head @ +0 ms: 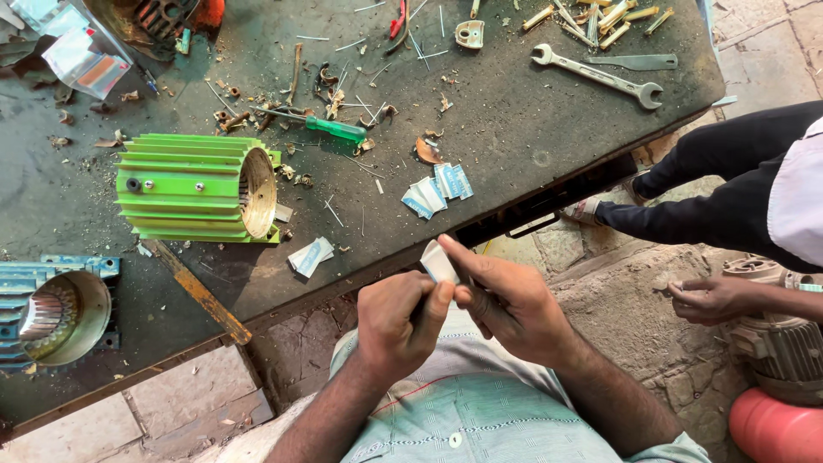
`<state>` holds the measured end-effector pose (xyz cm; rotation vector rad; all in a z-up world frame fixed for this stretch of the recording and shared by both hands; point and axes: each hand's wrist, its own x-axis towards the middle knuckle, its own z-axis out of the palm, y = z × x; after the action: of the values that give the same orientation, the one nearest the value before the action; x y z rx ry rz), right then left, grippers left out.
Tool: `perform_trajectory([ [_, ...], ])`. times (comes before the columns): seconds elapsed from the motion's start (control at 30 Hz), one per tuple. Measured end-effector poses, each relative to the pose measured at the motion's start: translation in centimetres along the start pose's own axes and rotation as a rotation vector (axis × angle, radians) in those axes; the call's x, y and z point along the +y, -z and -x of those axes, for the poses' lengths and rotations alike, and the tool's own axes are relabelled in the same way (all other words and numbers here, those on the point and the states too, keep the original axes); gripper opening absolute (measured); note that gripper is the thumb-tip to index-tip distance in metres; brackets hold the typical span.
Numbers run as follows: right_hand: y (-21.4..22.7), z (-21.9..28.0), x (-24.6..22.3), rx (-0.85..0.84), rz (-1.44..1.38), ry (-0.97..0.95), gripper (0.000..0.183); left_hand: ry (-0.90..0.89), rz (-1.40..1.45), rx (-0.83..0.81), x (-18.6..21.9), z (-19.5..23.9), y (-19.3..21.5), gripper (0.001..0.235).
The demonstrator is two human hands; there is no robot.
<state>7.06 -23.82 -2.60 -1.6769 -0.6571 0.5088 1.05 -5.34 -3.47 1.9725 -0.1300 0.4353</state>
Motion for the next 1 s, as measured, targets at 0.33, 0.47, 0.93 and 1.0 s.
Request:
perform_trajectory([
  [0.33,-1.0,2.0,1.1,-0.024,-0.832,-0.483,0.048,-0.040,0.373,-0.124,-0.4,0.2,0.2,0.017],
  [0.47,-0.6,2.0,0.7,-0.037,-1.076,-0.635,0.050,-0.051,0.383,-0.110,-0.7,0.7,-0.3,0.016],
  [0.93,1.7,-1.3,4.2,0.180,-0.464,-0.430,0.046,0.362,0.289,-0.212,-3.5,1.1,-1.9,0.023],
  [1.0,2.5,-2.5,5.1,0.201,-0.385,-0.443,0.049,0.326,0.162,-0.131,-4.2,1.3,-1.5,0.022],
])
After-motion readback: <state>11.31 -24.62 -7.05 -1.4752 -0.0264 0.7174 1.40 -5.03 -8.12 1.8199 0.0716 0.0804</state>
